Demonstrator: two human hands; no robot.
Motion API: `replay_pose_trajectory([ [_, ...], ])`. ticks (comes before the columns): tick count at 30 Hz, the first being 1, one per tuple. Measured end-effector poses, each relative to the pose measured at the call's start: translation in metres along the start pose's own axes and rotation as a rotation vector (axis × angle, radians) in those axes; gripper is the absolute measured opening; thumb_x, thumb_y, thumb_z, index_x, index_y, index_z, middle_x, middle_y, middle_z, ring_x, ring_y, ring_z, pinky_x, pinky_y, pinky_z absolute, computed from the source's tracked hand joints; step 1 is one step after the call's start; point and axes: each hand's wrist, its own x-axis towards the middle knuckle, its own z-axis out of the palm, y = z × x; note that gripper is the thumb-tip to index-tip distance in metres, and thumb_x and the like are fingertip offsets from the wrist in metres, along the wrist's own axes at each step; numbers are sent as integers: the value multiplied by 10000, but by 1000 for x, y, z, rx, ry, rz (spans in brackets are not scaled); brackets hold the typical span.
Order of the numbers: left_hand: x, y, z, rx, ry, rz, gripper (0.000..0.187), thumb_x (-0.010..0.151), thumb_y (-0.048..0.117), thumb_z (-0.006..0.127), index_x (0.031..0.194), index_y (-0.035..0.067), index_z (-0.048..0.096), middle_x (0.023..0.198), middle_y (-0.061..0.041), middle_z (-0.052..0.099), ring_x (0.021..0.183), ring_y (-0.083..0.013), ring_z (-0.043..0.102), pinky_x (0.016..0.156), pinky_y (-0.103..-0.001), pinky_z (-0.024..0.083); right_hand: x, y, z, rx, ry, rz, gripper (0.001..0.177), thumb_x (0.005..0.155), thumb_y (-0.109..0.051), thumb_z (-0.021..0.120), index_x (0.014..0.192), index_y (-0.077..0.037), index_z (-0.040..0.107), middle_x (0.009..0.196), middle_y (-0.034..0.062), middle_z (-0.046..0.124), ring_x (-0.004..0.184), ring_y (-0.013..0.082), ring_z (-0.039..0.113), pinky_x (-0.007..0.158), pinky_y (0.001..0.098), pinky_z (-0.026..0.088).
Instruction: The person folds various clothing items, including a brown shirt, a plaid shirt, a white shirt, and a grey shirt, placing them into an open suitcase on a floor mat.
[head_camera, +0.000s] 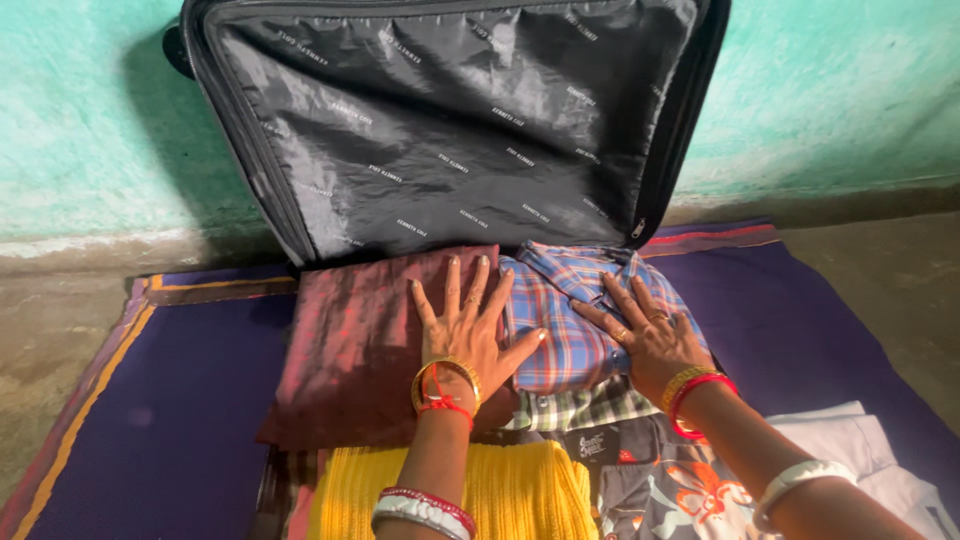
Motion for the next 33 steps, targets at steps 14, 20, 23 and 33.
replay_pose_trajectory([
  [14,16,15,10,-71,-144,-170,721,893,541,513,1542,273,348,1650,-56,215,1531,-382,43,1134,-734,-13,-29,1,-8,306,91,-28,1102,747,-120,828,1570,-493,196,1681,36,85,1544,334,137,1129,544,355],
  [20,34,50,24,-94,-1,-136,650,869,423,597,1428,104,511,1621,-198,287,1531,-359,168,1163,-687,67,-50,26,4,436,185,-80,994,743,-135,817,1555,-334,277,1653,123,213,1437,360,373,1111,477,391],
  [23,33,87,36,-235,128,63,592,834,340,663,1334,31,590,1567,-236,377,1497,-355,273,1196,-621,113,-62,53,22,489,248,-19,929,753,-205,830,1529,-281,325,1623,164,290,1376,375,449,1109,465,399],
  [33,26,264,98,-575,-110,460,423,846,232,660,1210,17,657,1323,-199,637,1309,-342,536,1181,-492,286,-138,180,110,427,44,564,673,820,-290,782,1435,-269,510,1617,89,326,1401,343,435,1131,438,412],
])
